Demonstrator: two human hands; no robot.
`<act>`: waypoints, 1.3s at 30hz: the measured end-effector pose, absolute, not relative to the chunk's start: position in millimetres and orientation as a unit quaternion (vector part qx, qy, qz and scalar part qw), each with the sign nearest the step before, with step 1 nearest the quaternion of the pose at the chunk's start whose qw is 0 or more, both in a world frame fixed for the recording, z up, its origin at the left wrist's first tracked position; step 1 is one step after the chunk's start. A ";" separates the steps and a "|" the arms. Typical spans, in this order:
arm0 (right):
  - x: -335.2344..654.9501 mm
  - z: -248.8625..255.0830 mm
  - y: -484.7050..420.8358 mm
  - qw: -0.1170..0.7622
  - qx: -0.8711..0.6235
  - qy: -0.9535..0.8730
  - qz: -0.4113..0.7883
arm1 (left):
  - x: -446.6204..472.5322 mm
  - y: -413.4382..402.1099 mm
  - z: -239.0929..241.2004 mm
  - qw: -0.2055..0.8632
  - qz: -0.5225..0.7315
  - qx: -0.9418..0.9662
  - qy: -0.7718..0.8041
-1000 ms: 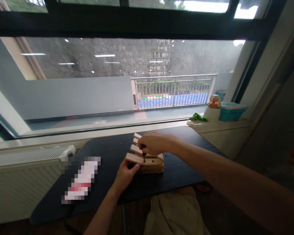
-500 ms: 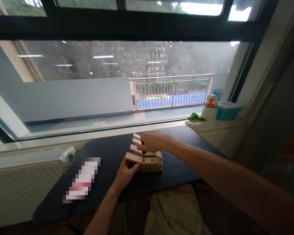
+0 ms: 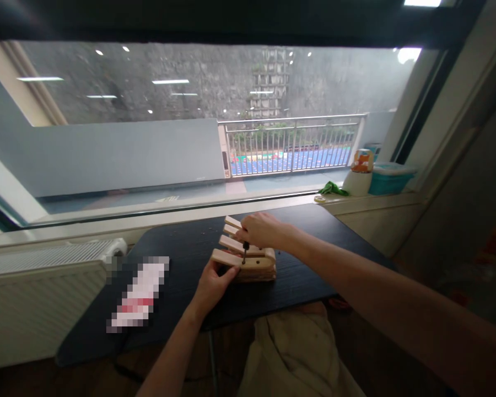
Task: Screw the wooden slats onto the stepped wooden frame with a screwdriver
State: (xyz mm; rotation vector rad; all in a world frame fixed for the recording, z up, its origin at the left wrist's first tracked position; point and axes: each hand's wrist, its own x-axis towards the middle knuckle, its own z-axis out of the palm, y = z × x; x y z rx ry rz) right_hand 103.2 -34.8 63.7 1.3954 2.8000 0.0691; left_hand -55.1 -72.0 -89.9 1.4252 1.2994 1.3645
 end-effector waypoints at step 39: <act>100.4 81.3 -40.0 0.043 0.374 0.927 0.002 | -56.6 -70.7 -91.4 0.370 0.530 0.564 0.514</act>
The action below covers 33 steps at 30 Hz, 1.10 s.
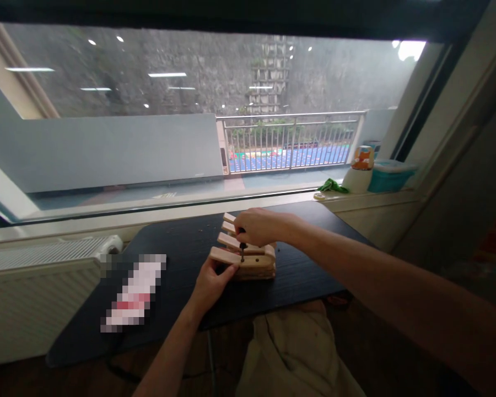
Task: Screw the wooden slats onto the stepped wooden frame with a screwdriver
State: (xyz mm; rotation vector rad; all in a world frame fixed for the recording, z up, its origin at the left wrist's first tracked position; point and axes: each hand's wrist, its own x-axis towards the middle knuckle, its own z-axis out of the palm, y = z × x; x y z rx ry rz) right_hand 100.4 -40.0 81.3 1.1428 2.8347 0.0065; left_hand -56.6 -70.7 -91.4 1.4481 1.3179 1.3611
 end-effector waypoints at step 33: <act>112.3 84.8 -48.5 0.009 0.389 0.921 0.024 | -56.1 -72.0 -86.5 0.334 0.553 0.566 0.513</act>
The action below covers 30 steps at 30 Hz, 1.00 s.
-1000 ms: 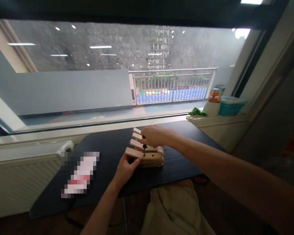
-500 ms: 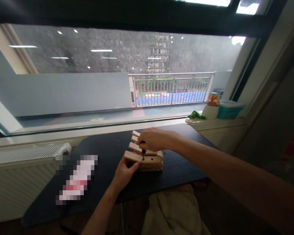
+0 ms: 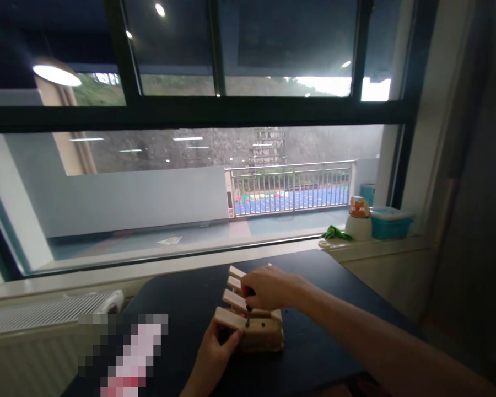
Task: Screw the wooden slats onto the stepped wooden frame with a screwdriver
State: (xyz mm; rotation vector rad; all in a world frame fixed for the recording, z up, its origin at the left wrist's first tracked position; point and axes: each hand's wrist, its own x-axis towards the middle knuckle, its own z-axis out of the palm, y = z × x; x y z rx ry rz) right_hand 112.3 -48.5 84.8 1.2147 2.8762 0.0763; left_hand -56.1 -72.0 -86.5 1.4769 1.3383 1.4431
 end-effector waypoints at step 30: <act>90.5 77.0 -50.0 0.022 0.412 0.910 0.051 | -54.6 -69.0 -90.2 0.378 0.572 0.532 0.496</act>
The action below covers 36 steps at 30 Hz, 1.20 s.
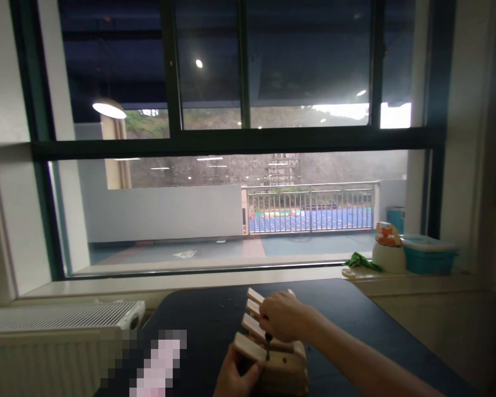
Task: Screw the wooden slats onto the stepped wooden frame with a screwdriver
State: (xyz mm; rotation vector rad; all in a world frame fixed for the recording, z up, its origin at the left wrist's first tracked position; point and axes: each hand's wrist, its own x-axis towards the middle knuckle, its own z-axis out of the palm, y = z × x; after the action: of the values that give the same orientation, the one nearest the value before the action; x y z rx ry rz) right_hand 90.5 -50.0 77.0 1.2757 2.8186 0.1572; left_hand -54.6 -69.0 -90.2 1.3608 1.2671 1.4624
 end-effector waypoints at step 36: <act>133.1 75.3 -54.0 -0.051 0.456 0.888 0.041 | -56.1 -74.8 -88.1 0.379 0.552 0.557 0.491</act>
State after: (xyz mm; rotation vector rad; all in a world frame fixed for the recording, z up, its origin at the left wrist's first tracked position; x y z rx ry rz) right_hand 133.1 -54.0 75.3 1.4806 2.8832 0.1345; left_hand -56.1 -74.8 -88.1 1.4231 1.2533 1.4110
